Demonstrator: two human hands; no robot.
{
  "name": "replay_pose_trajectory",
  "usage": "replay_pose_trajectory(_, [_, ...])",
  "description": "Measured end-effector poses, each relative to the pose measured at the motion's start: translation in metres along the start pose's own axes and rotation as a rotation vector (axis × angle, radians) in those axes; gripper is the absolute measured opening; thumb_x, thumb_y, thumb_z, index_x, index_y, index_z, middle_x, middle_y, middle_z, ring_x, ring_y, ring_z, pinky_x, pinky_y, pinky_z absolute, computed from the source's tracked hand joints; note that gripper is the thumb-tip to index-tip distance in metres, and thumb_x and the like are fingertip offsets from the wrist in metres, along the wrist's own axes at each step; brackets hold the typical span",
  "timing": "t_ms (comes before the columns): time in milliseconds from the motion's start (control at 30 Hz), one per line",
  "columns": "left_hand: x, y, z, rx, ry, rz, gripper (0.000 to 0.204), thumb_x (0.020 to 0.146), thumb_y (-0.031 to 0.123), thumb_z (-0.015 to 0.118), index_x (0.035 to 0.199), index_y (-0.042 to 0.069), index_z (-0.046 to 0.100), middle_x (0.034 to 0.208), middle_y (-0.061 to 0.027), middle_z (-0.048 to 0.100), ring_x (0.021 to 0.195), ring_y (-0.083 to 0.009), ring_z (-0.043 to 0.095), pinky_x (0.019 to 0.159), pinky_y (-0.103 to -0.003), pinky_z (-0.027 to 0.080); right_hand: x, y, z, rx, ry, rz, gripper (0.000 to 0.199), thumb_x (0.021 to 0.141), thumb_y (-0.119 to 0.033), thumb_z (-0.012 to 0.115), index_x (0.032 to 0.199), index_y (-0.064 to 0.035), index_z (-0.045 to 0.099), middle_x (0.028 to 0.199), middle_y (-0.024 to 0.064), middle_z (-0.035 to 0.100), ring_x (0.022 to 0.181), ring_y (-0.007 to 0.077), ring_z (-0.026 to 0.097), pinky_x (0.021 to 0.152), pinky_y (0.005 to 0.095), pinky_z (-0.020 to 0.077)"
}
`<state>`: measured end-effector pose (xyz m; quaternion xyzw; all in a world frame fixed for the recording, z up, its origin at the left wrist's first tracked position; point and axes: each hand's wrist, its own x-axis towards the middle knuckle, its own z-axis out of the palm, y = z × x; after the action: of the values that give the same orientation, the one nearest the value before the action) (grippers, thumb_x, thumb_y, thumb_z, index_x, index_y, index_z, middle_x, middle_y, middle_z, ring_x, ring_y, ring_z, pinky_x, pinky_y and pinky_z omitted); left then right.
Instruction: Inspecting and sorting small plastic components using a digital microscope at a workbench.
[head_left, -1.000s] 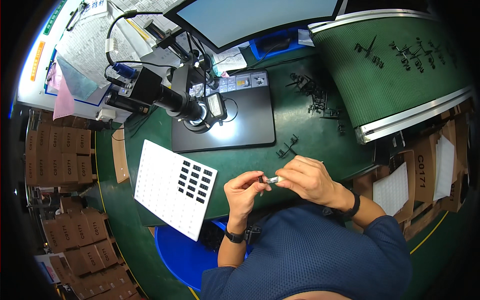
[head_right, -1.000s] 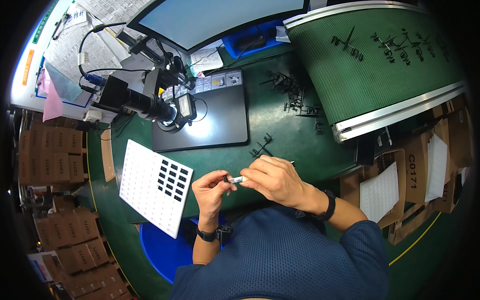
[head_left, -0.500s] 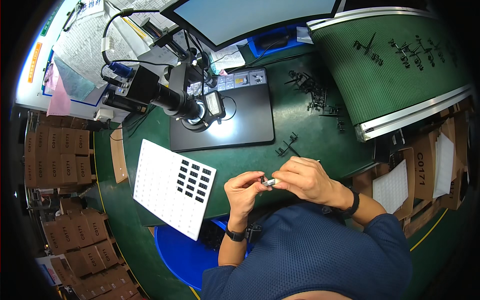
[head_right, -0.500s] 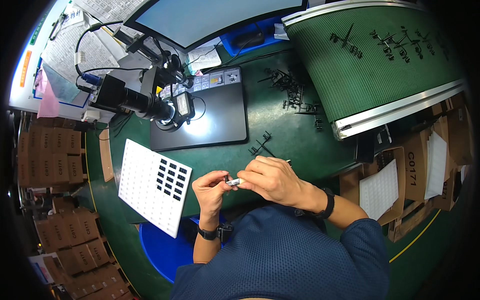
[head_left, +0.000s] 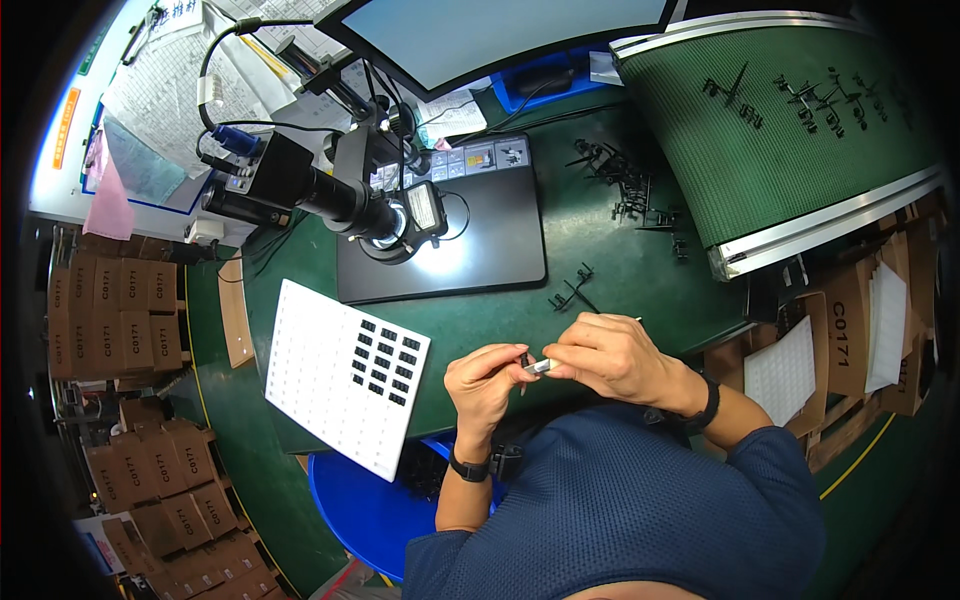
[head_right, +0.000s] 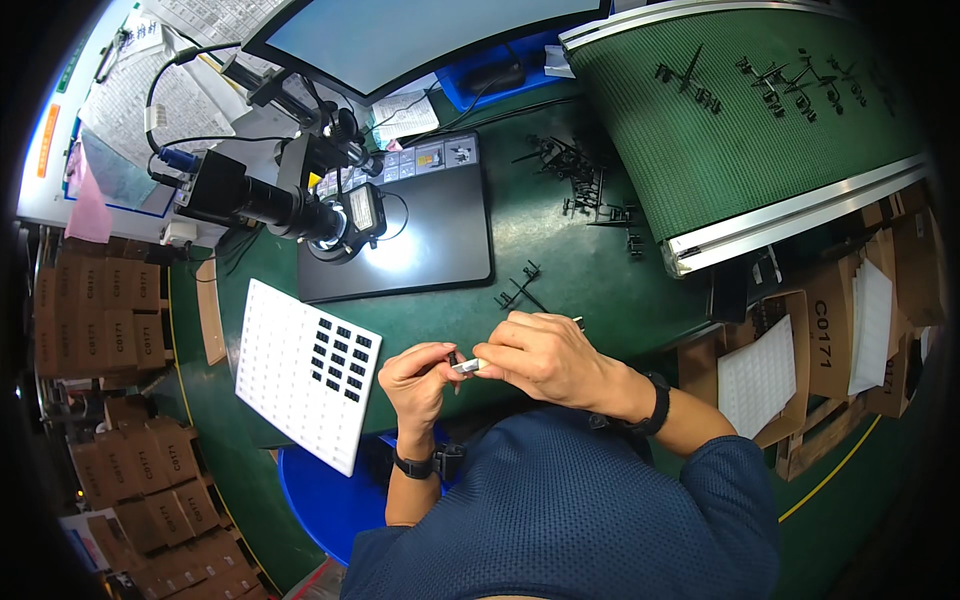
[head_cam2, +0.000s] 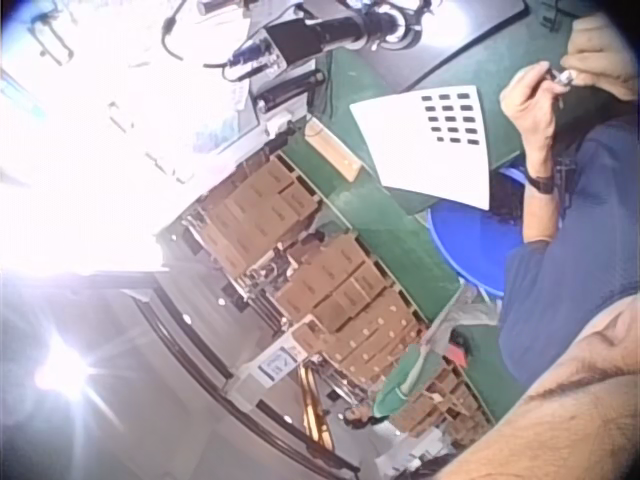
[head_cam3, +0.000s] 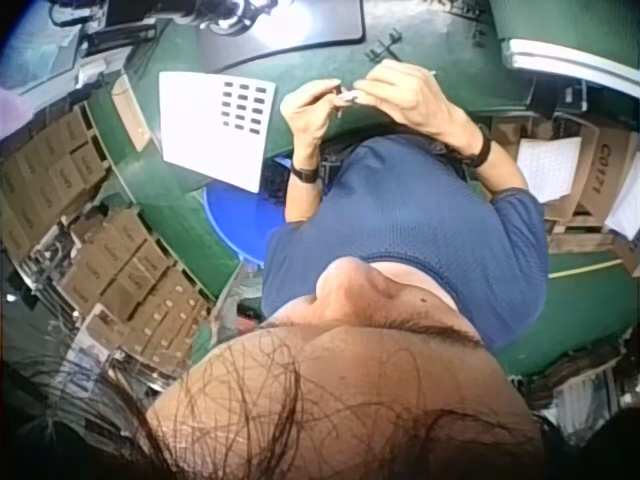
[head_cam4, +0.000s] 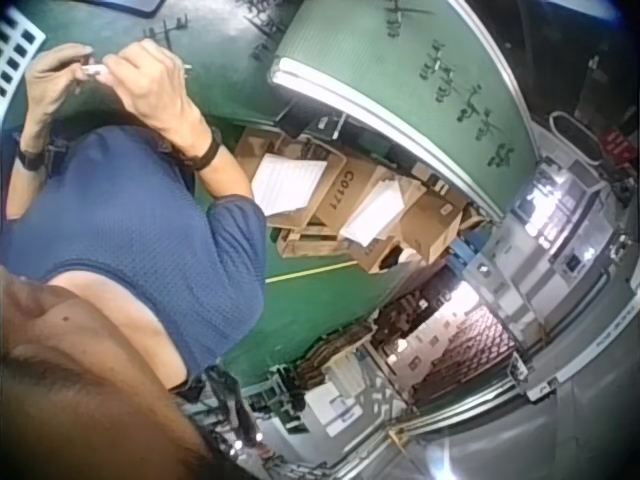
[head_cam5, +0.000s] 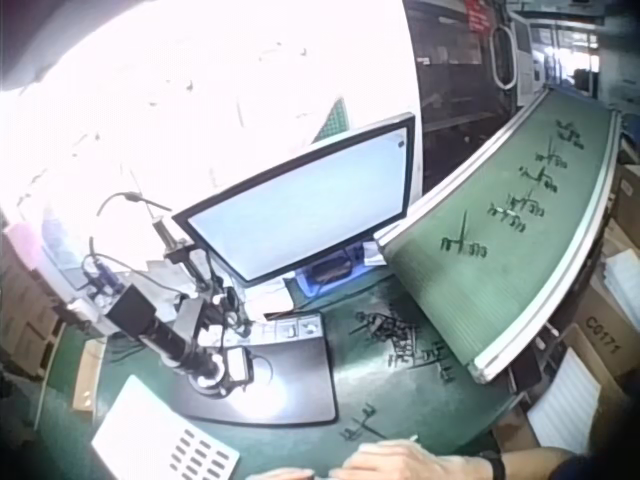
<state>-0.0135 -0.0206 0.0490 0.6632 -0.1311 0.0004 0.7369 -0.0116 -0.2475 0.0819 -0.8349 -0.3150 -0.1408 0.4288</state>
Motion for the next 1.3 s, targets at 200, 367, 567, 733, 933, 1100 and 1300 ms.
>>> replay_pose_trajectory(200, [-0.003,-0.003,-0.001,-0.021,0.007,0.000,0.017,0.088,-0.008,0.078,0.105,-0.011,0.075,0.088,-0.0195,0.074,0.069,-0.0225,0.074,0.052,-0.027,0.056,0.001,-0.001,0.002,-0.016,0.023,-0.005,0.022,0.089,-0.024,0.080,0.100,-0.0055,0.075,0.083,0.0019,0.064,0.070,0.0184,0.062,0.059,0.0338,0.0495])
replay_pose_trajectory(367, [-0.006,-0.007,-0.002,-0.024,0.007,0.011,0.017,0.091,-0.002,0.079,0.104,-0.011,0.074,0.088,-0.0198,0.074,0.070,-0.0233,0.075,0.052,-0.026,0.056,-0.001,0.000,0.007,-0.043,0.046,-0.019,0.022,0.088,-0.024,0.080,0.100,-0.0059,0.075,0.082,0.0013,0.065,0.070,0.0173,0.061,0.058,0.0329,0.0484])
replay_pose_trajectory(567, [-0.008,-0.004,0.001,-0.033,0.054,-0.013,0.017,0.091,-0.002,0.079,0.104,-0.011,0.073,0.087,-0.0192,0.074,0.068,-0.0234,0.074,0.051,-0.025,0.055,0.001,-0.002,0.008,-0.061,0.074,-0.039,0.023,0.087,-0.023,0.081,0.099,-0.0046,0.075,0.084,0.0017,0.067,0.070,0.0173,0.061,0.059,0.0322,0.0484])
replay_pose_trajectory(733, [-0.009,-0.006,0.002,-0.177,0.105,-0.052,0.016,0.089,-0.010,0.077,0.105,-0.010,0.075,0.090,-0.0193,0.075,0.073,-0.0225,0.076,0.052,-0.024,0.054,0.002,-0.001,0.011,-0.013,0.164,0.006,0.024,0.085,-0.020,0.083,0.100,-0.0035,0.075,0.086,0.0029,0.069,0.072,0.0189,0.064,0.061,0.0329,0.0518])
replay_pose_trajectory(933, [-0.008,-0.008,-0.004,-0.201,0.078,-0.072,0.018,0.091,-0.008,0.077,0.109,-0.009,0.074,0.095,-0.0194,0.076,0.076,-0.0232,0.076,0.056,-0.024,0.054,0.003,-0.001,0.005,-0.027,0.142,0.056,0.023,0.084,-0.017,0.083,0.100,-0.0024,0.075,0.086,0.0048,0.069,0.073,0.0207,0.065,0.062,0.0341,0.0534])
replay_pose_trajectory(1100, [0.026,-0.013,-0.021,0.067,0.207,-0.252,0.025,0.100,0.002,0.070,0.124,-0.006,0.071,0.102,-0.0140,0.077,0.088,-0.0186,0.075,0.079,-0.027,0.058,-0.009,0.009,0.006,-0.023,0.092,0.107,0.021,0.085,-0.015,0.083,0.100,-0.0023,0.075,0.085,0.0057,0.068,0.073,0.0224,0.065,0.063,0.0352,0.0535])
replay_pose_trajectory(1300, [0.089,-0.056,-0.086,0.516,0.411,-0.131,0.024,0.096,0.004,0.074,0.117,-0.008,0.075,0.101,-0.0122,0.079,0.087,-0.0147,0.073,0.082,-0.026,0.057,-0.026,0.020,0.011,-0.044,0.053,0.182,0.019,0.085,-0.014,0.082,0.098,-0.0023,0.075,0.083,0.0050,0.067,0.073,0.0226,0.064,0.062,0.0370,0.0523])
